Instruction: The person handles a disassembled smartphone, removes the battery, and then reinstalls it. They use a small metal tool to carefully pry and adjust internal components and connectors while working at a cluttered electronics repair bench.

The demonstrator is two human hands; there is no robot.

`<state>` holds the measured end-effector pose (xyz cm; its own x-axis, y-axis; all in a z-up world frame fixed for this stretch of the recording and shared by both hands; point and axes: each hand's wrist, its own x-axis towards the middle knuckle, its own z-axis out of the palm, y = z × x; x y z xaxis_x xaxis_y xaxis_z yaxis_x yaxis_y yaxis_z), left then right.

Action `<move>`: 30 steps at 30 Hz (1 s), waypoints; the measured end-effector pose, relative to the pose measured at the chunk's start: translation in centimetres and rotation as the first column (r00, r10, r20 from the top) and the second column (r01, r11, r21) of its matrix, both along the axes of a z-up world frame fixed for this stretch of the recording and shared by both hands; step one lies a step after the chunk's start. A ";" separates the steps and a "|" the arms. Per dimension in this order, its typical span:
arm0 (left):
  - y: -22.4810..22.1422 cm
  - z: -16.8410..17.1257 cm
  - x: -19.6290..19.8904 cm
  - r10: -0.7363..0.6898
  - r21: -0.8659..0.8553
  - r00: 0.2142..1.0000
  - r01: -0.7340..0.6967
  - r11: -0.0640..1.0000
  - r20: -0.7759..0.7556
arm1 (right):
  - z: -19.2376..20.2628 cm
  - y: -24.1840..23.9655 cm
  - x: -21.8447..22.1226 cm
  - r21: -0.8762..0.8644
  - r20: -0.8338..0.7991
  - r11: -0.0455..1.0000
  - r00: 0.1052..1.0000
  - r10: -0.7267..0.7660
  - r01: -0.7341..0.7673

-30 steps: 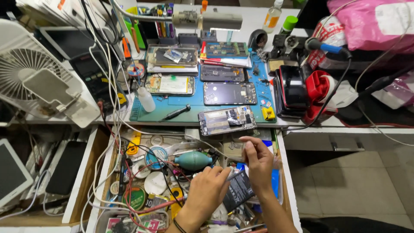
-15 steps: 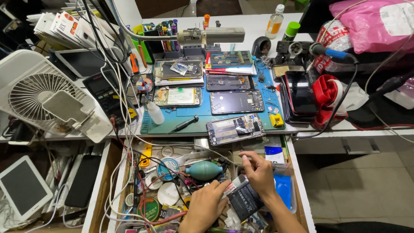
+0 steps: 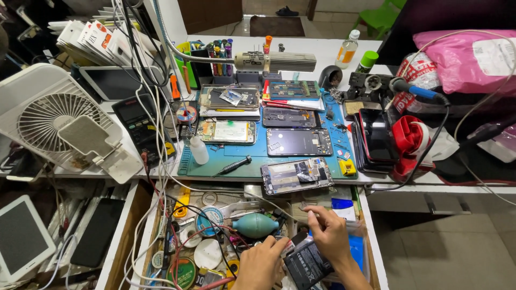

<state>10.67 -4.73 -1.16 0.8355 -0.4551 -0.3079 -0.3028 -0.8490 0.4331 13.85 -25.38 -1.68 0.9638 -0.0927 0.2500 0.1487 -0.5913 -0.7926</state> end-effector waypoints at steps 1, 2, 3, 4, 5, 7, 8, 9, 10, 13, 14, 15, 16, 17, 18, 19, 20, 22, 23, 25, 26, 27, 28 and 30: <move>0.0 0.2 0.0 -0.003 -0.002 1.000 0.003 1.000 -0.006 | 0.0 -0.2 -0.1 -0.002 -0.006 1.000 1.000 -0.003 0.003; 0.0 0.3 0.0 0.008 -0.015 1.000 -0.008 1.000 0.003 | -0.1 -0.3 -0.1 0.010 0.011 1.000 1.000 0.007 -0.007; 0.1 0.5 0.1 0.021 -0.026 1.000 -0.020 0.999 0.015 | -0.1 -0.4 0.0 0.022 0.032 1.000 0.999 0.018 -0.018; 0.2 0.0 -0.1 0.020 -0.026 1.000 -0.019 0.999 0.013 | -0.3 -0.5 -0.1 0.022 0.029 1.000 0.999 0.017 -0.018; 0.3 -0.5 -0.1 0.051 -0.078 0.997 -0.046 0.996 0.053 | -0.4 -0.6 0.0 0.031 0.030 0.999 0.999 0.024 -0.025; 0.6 -0.6 0.0 0.078 -0.132 0.992 -0.065 0.989 0.095 | -0.2 -0.8 0.0 0.040 0.035 0.999 0.999 0.025 -0.027; 0.8 -0.4 0.1 0.121 -0.191 0.984 -0.095 0.977 0.133 | 0.1 -0.9 0.0 0.042 0.033 0.999 0.999 -0.006 0.005; 1.0 -0.2 -0.2 0.168 -0.250 0.973 -0.125 0.960 0.160 | 0.2 -0.8 -0.4 0.044 0.022 0.998 0.999 -0.036 0.035; 1.0 1.3 0.1 0.165 -0.249 0.974 -0.123 0.961 0.156 | 1.3 -0.7 -0.3 0.045 0.018 0.998 0.999 -0.039 0.038; 1.4 4.3 -0.2 0.357 -0.498 0.919 -0.392 0.773 -0.168 | 2.9 0.2 -1.1 0.122 -0.028 0.991 0.998 -0.051 0.054; 1.6 4.6 -0.3 0.339 -0.609 0.885 -0.465 0.643 -0.319 | 3.0 0.5 -1.2 0.139 -0.094 0.990 0.996 0.001 0.012; 1.9 4.9 -0.3 0.292 -0.685 0.842 -0.540 0.489 -0.455 | 3.1 0.9 -1.3 0.159 -0.155 0.987 0.986 0.054 -0.029; 1.8 4.5 -0.7 0.298 -0.684 0.839 -0.543 0.487 -0.455 | 2.6 1.3 -1.6 0.161 -0.156 0.986 0.986 0.060 -0.034; 1.5 4.2 -0.8 0.232 -0.716 0.818 -0.573 0.398 -0.526 | 2.2 1.5 -1.8 0.246 -0.212 0.964 0.964 0.158 -0.104; 1.2 3.9 -0.8 0.157 -0.735 0.794 -0.605 0.307 -0.588 | 1.8 1.7 -2.0 0.332 -0.259 0.929 0.931 0.258 -0.165; 0.8 3.5 -1.0 0.150 -0.736 0.796 -0.602 0.310 -0.587 | 2.1 2.1 -2.1 0.330 -0.258 0.930 0.933 0.251 -0.159; 0.4 3.1 -1.2 0.164 -0.722 0.801 -0.593 0.358 -0.576 | 2.5 2.4 -2.1 0.413 -0.260 0.895 0.921 0.291 -0.166; -0.1 2.8 -1.4 0.176 -0.703 0.804 -0.585 0.404 -0.568 | 2.0 2.4 -1.8 0.493 -0.261 0.854 0.907 0.329 -0.168; -0.2 2.9 -1.5 0.193 -0.702 0.782 -0.619 0.353 -0.592 | 1.2 2.1 -1.7 0.558 -0.216 0.811 0.912 0.348 -0.177; 0.2 3.4 -1.4 0.204 -0.690 0.753 -0.657 0.304 -0.626 | 0.3 1.5 -1.6 0.620 -0.180 0.764 0.917 0.357 -0.176; 0.7 3.9 -1.2 0.243 -0.689 0.730 -0.684 0.241 -0.639 | 0.4 1.2 -1.6 0.638 -0.171 0.755 0.928 0.332 -0.153; 1.3 4.5 -0.8 0.284 -0.690 0.707 -0.702 0.174 -0.648 | 0.5 0.9 -1.3 0.654 -0.155 0.744 0.938 0.311 -0.138; 1.6 4.3 -0.6 0.283 -0.687 0.704 -0.706 0.175 -0.651 | 0.1 0.8 -1.2 0.654 -0.160 0.744 0.937 0.310 -0.134; 2.4 4.0 -0.4 0.348 -0.787 0.745 -0.616 0.034 -0.569 | -0.7 0.6 -1.1 0.798 -0.060 0.577 0.928 0.367 -0.177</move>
<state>10.31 -2.33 2.82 0.9815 -0.0135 -0.1908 0.1873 0.2716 0.9440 12.78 -24.74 -2.38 0.9928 0.1183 0.0185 -0.0170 0.2921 -0.9562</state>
